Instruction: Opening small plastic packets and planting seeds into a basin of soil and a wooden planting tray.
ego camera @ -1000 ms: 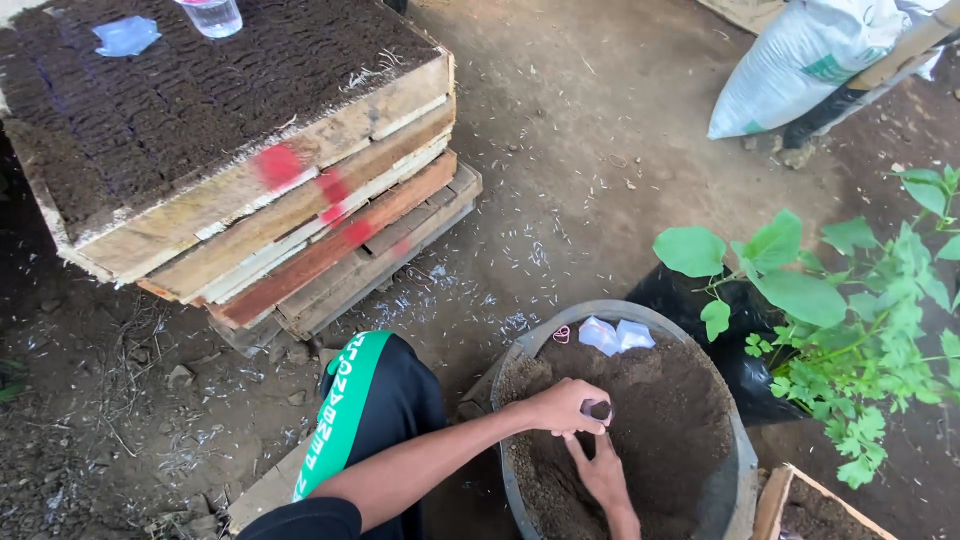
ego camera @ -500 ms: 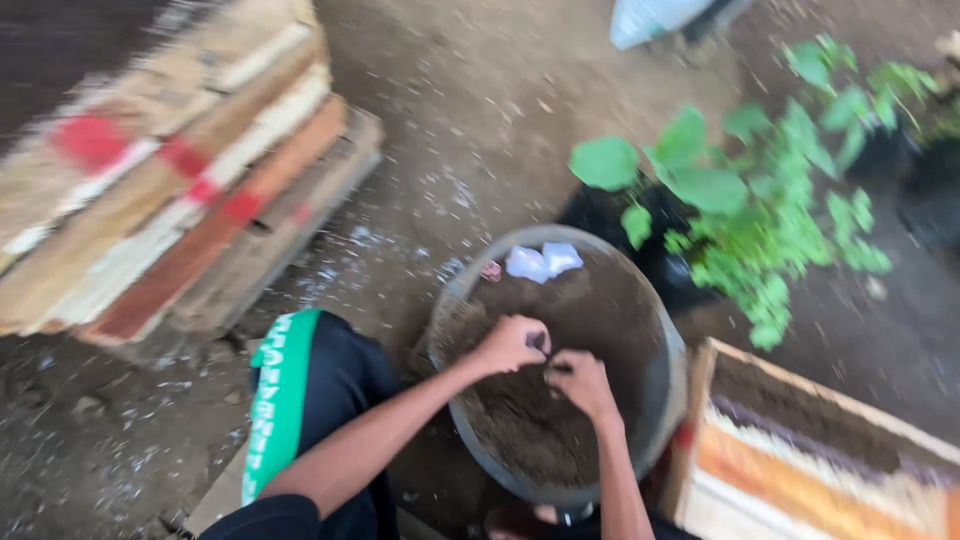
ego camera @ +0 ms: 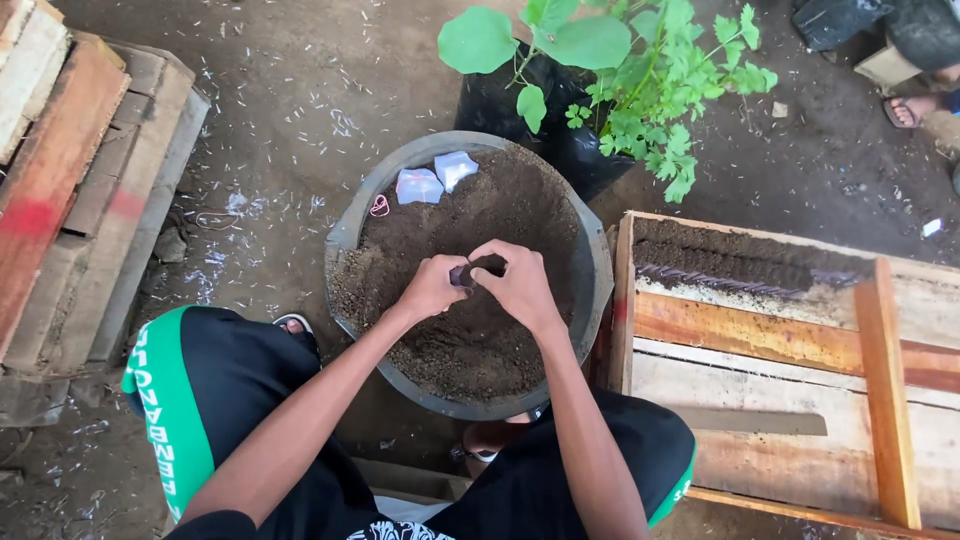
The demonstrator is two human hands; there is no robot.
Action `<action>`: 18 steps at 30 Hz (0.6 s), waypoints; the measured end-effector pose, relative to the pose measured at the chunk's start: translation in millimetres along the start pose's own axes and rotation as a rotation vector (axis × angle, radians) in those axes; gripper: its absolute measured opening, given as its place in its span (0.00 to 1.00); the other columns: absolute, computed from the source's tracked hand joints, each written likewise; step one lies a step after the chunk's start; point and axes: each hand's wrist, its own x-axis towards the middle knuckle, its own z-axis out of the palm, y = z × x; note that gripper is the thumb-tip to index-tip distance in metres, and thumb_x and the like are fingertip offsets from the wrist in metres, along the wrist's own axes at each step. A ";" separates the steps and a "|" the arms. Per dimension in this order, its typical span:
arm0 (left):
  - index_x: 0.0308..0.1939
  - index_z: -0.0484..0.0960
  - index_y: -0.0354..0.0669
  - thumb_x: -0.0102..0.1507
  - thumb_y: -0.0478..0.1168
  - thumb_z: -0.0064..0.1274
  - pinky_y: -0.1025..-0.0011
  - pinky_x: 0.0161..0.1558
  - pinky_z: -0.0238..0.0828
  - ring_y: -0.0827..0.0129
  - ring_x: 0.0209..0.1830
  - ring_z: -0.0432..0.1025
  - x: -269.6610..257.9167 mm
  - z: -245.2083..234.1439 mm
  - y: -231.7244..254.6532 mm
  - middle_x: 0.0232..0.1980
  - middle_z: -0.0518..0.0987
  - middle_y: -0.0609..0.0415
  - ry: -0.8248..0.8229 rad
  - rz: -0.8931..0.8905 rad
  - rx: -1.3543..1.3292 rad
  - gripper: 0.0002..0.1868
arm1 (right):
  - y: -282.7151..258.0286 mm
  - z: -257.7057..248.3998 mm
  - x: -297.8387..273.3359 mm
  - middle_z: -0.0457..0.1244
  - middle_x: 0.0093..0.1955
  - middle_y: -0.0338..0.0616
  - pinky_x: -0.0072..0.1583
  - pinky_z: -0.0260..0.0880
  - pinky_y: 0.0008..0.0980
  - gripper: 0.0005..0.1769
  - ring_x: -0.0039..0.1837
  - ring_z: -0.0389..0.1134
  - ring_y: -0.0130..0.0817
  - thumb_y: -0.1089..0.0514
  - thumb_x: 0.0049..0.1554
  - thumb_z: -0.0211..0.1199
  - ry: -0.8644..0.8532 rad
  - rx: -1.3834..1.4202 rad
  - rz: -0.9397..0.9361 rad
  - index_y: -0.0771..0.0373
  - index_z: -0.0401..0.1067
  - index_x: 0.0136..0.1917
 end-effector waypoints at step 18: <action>0.50 0.78 0.33 0.60 0.24 0.53 0.76 0.20 0.77 0.70 0.21 0.74 -29.7 -24.8 35.2 0.30 0.76 0.47 -0.128 0.037 -0.462 0.14 | 125.3 82.0 21.4 0.58 0.72 0.67 0.75 0.57 0.58 0.36 0.74 0.58 0.61 0.43 0.63 0.55 -0.354 -0.241 0.180 0.69 0.57 0.76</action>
